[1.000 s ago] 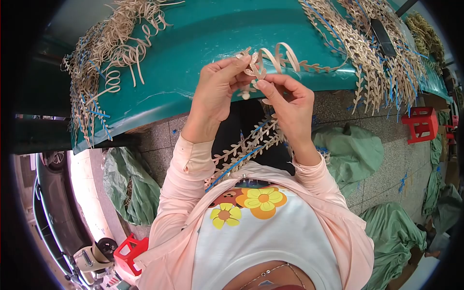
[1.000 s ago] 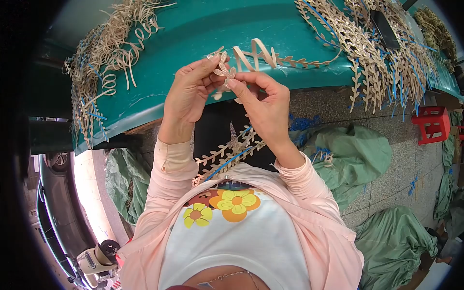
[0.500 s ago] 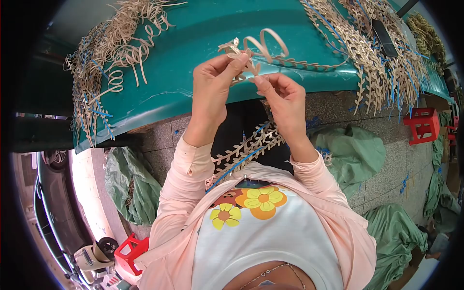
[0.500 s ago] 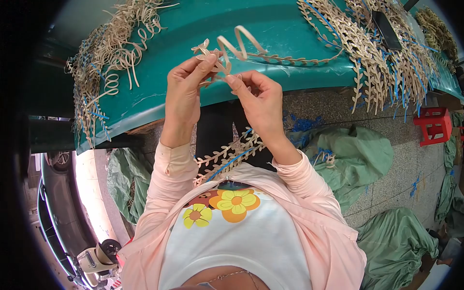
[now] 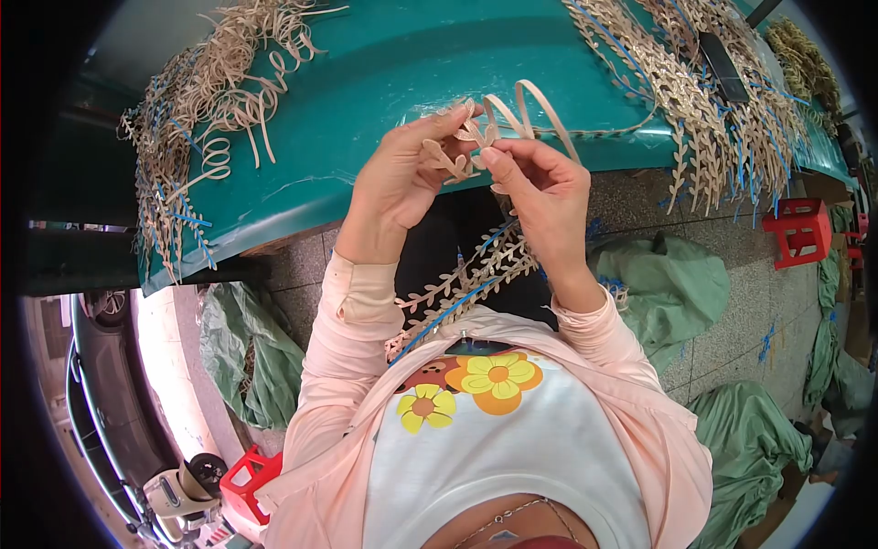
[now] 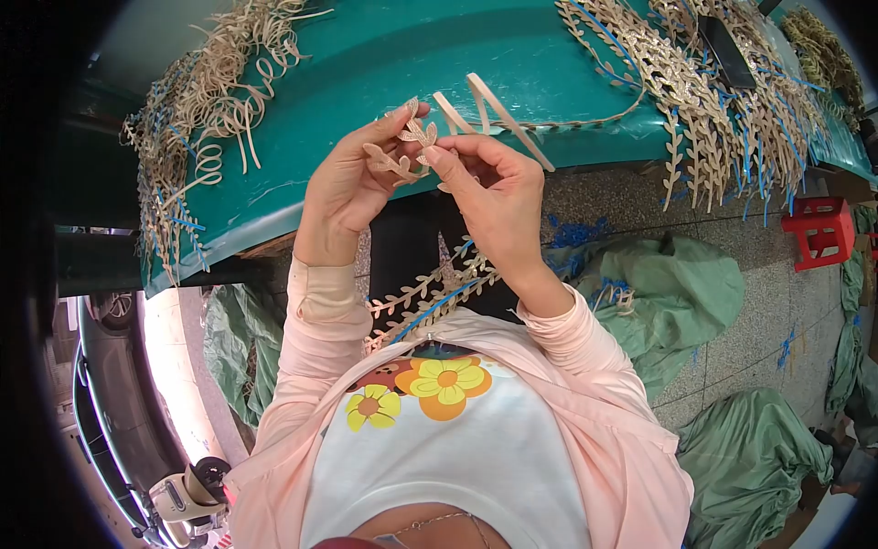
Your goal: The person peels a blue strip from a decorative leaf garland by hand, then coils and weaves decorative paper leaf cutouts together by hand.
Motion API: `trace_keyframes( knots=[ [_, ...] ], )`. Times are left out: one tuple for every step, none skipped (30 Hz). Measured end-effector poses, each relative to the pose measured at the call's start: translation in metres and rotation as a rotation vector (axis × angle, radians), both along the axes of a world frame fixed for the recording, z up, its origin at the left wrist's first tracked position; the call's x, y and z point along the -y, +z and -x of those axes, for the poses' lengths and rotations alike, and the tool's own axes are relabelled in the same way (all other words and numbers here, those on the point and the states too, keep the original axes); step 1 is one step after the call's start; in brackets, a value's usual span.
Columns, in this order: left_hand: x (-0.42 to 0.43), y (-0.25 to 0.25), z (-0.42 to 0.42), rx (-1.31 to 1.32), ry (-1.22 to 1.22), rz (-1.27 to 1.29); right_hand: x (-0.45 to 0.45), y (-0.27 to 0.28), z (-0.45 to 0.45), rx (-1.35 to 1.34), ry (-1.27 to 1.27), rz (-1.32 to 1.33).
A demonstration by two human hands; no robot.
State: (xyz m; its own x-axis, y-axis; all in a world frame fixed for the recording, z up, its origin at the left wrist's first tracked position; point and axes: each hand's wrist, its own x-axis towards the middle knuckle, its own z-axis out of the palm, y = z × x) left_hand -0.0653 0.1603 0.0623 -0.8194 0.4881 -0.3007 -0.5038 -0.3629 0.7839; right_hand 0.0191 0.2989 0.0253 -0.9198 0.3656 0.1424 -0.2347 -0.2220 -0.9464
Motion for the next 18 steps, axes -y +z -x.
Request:
trace_keyframes(
  knots=[
    [0.000, 0.000, 0.000, -0.001, 0.000, 0.000, 0.000, 0.000, 0.001, -0.014, -0.007, -0.017],
    [0.000, -0.001, 0.001, 0.012, -0.004, -0.076, -0.001, 0.001, 0.003, -0.017, -0.008, -0.017],
    [-0.001, -0.002, 0.002, 0.026, -0.010, -0.154, -0.001, 0.002, 0.006, -0.008, -0.036, -0.031],
    [-0.002, -0.007, 0.000, 0.027, -0.014, -0.154, -0.001, 0.003, 0.007, 0.004, -0.065, -0.043],
    [-0.004, -0.014, -0.005, -0.249, 0.014, 0.011, -0.001, 0.002, 0.009, 0.005, -0.068, -0.042],
    [-0.006, -0.019, -0.009, -0.524, 0.045, 0.178, -0.001, 0.001, 0.012, -0.020, -0.060, -0.017],
    [-0.009, -0.022, -0.012, -0.601, 0.105, 0.235, -0.001, 0.001, 0.014, -0.046, -0.049, 0.009],
    [-0.010, -0.022, -0.011, -0.602, 0.108, 0.238, 0.002, 0.002, 0.016, -0.047, -0.045, 0.011],
    [-0.011, -0.022, -0.009, -0.585, 0.187, 0.161, 0.006, 0.004, 0.017, -0.017, -0.032, 0.013],
    [-0.011, -0.021, -0.008, -0.566, 0.265, 0.083, 0.008, 0.004, 0.018, 0.014, -0.021, 0.015],
    [-0.009, -0.020, -0.009, -0.566, 0.266, 0.084, 0.008, 0.004, 0.017, 0.013, -0.020, 0.016],
    [-0.008, -0.018, -0.009, -0.510, 0.259, 0.082, 0.007, 0.003, 0.017, 0.014, -0.017, 0.017],
    [-0.008, -0.017, -0.009, -0.454, 0.252, 0.081, 0.006, 0.003, 0.016, 0.015, -0.015, 0.018],
    [-0.007, -0.017, -0.008, -0.455, 0.253, 0.080, 0.007, 0.003, 0.015, 0.014, -0.013, 0.017],
    [-0.006, -0.017, -0.007, -0.424, 0.245, 0.072, 0.007, 0.003, 0.013, 0.011, -0.020, 0.000],
    [-0.005, -0.017, -0.006, -0.392, 0.235, 0.064, 0.008, 0.002, 0.011, 0.009, -0.028, -0.017],
    [-0.004, -0.017, -0.006, -0.390, 0.233, 0.063, 0.007, 0.001, 0.011, 0.010, -0.030, -0.018],
    [-0.004, -0.017, -0.006, -0.380, 0.223, 0.066, 0.005, -0.002, 0.011, -0.002, -0.029, -0.040]
  ],
)
